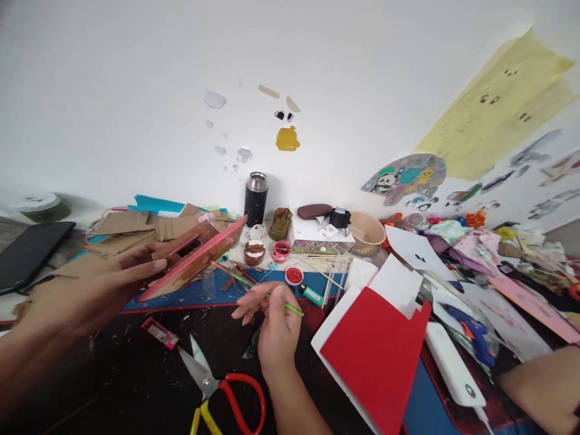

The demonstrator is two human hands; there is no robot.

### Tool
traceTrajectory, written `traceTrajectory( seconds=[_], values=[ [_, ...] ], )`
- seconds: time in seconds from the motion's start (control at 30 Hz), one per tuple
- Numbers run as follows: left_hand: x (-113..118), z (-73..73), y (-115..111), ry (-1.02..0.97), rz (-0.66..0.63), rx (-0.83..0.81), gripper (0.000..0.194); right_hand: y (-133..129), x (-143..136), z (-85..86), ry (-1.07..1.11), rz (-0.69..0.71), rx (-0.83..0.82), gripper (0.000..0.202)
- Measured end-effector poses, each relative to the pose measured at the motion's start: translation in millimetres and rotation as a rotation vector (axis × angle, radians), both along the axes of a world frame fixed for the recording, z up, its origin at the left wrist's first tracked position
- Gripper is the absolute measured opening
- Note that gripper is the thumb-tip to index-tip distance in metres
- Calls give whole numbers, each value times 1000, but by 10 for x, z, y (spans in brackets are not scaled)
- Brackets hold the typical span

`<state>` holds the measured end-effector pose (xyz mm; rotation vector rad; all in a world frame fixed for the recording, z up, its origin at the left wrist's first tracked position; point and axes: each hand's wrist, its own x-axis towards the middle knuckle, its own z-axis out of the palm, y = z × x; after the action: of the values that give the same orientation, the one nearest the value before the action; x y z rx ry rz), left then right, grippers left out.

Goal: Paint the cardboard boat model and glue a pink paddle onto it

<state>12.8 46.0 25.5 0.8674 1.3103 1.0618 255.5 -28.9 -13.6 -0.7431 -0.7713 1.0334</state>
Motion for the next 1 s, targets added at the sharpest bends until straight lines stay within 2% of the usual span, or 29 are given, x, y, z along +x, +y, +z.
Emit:
traceTrajectory(
  seconds=[0.1, 0.27, 0.7, 0.83, 1.0],
  values=[
    [5, 25, 0, -54, -26, -86, 79, -23, -37, -27, 0, 59, -2, 41],
    [5, 53, -6, -58, 2, -97, 82, -62, -101, -73, -14, 145, 4, 42],
    [-42, -20, 2, -60, -81, -24, 73, 7, 28, 45, 13, -57, 1, 41],
    [-37, -15, 1, -39, -64, -30, 73, 2, 18, 33, -6, -36, -18, 42],
    [-38, -27, -2, -43, -71, -20, 72, -38, -40, -8, -22, 69, -13, 42]
  ],
)
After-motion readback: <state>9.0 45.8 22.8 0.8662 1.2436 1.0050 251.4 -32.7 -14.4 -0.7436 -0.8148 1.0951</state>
